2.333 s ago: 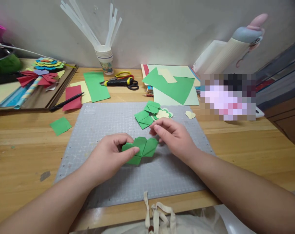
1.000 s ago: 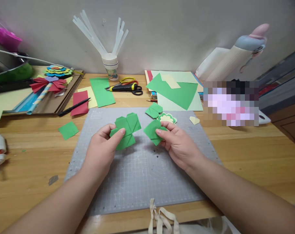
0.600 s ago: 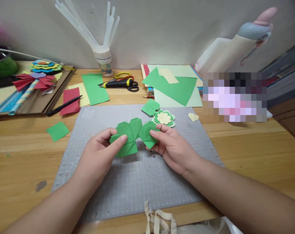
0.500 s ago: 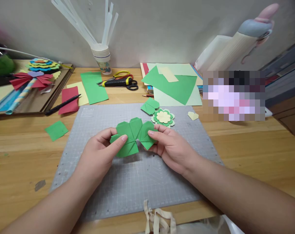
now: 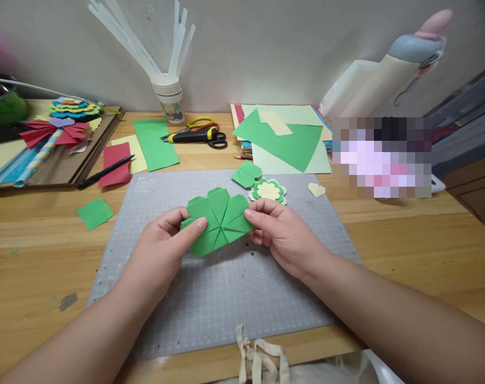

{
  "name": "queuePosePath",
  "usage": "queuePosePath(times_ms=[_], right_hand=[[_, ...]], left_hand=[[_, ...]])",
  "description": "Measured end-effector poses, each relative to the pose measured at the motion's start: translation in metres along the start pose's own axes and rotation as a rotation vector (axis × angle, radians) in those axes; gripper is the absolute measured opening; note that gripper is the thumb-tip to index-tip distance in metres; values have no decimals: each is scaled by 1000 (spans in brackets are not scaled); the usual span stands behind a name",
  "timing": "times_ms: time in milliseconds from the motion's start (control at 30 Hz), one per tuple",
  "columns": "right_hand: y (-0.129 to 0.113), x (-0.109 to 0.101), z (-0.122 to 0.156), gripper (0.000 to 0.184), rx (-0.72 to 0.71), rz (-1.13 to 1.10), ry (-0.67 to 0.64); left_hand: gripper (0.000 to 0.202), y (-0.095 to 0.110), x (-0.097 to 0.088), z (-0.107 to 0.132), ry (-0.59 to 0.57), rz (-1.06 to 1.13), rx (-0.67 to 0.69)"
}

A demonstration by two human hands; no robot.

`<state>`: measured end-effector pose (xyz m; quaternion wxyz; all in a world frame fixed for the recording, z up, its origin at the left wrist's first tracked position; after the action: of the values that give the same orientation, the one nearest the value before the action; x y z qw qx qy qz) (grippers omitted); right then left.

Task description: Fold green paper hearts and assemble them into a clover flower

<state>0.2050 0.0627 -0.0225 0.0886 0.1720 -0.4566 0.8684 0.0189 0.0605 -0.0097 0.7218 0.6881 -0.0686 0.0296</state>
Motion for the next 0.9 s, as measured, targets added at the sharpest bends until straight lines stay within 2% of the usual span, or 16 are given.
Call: queuePosePath(times_ms=[300,900], right_hand=[[-2,-1,1,27,-35,15,50],[-1,0,3,25,-38,34,1]], left_hand=[[19,-2,1,-1,-15,-9,-20],[19,-2,1,2,-26,-4,-45]])
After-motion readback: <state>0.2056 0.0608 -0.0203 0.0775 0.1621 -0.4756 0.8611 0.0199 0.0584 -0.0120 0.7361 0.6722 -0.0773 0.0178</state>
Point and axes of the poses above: each hand's wrist, its own z-axis away from the middle knuckle, its own x-axis out of the palm, y = z × x, the point moved 4 cm from there along -z, towards the middle knuckle, and after that the axes turned 14 degrees about x, right-handed, at the moved point
